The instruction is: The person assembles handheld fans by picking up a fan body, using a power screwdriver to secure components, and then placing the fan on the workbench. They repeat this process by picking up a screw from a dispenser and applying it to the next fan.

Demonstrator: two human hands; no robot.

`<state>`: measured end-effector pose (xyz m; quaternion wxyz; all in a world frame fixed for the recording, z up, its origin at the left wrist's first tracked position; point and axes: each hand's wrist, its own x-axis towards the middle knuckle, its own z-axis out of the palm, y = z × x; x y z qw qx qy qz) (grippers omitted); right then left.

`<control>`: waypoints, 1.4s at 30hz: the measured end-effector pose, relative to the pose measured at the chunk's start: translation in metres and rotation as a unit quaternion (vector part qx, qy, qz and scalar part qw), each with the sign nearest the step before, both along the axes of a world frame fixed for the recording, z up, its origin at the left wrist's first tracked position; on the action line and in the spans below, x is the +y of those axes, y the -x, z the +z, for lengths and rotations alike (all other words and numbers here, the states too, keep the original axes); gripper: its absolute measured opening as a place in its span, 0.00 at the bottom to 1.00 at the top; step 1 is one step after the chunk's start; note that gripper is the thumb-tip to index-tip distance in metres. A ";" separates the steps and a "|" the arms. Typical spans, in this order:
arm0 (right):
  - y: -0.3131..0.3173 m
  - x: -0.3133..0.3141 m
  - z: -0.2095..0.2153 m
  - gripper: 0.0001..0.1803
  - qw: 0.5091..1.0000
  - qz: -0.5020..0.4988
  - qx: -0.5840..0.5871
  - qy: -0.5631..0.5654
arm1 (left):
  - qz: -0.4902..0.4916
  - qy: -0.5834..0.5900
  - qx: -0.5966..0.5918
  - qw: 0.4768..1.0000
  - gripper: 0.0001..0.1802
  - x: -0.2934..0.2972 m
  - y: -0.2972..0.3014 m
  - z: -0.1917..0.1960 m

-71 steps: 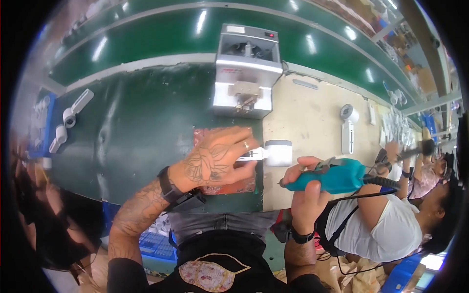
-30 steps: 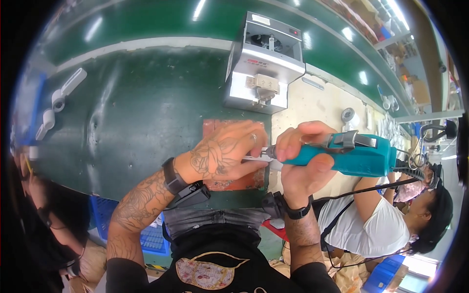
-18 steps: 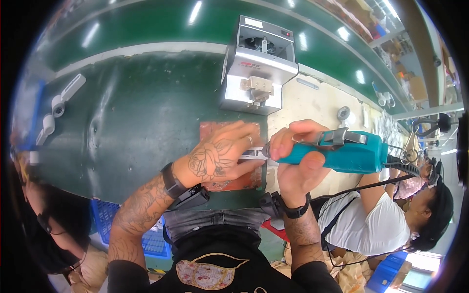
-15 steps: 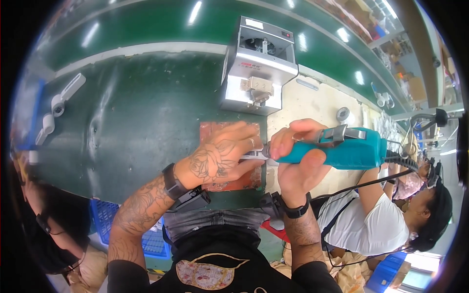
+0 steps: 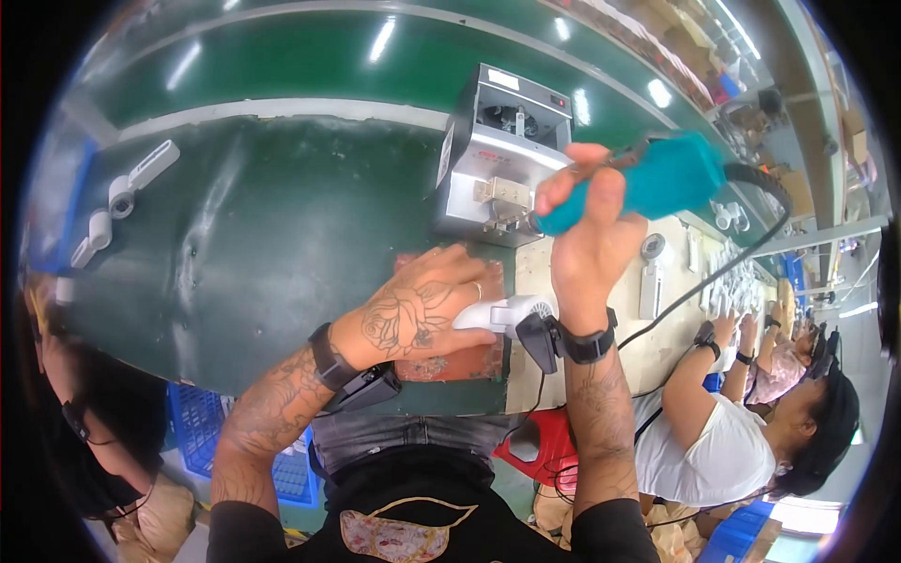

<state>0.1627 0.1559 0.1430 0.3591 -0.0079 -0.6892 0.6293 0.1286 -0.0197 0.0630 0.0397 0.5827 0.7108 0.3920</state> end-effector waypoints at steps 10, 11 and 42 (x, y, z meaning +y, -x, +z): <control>0.023 0.006 -0.025 0.23 0.998 0.044 0.039 -0.033 | 0.049 -0.009 -0.024 0.998 0.28 0.005 -0.002 -0.004; 0.022 0.004 -0.024 0.23 0.998 0.040 0.038 -0.033 | 0.049 -0.002 -0.026 0.998 0.28 0.005 -0.002 -0.003; -0.043 -0.004 -0.038 0.26 0.995 0.075 -0.037 0.055 | 0.048 0.022 -0.027 0.998 0.29 0.002 -0.002 0.003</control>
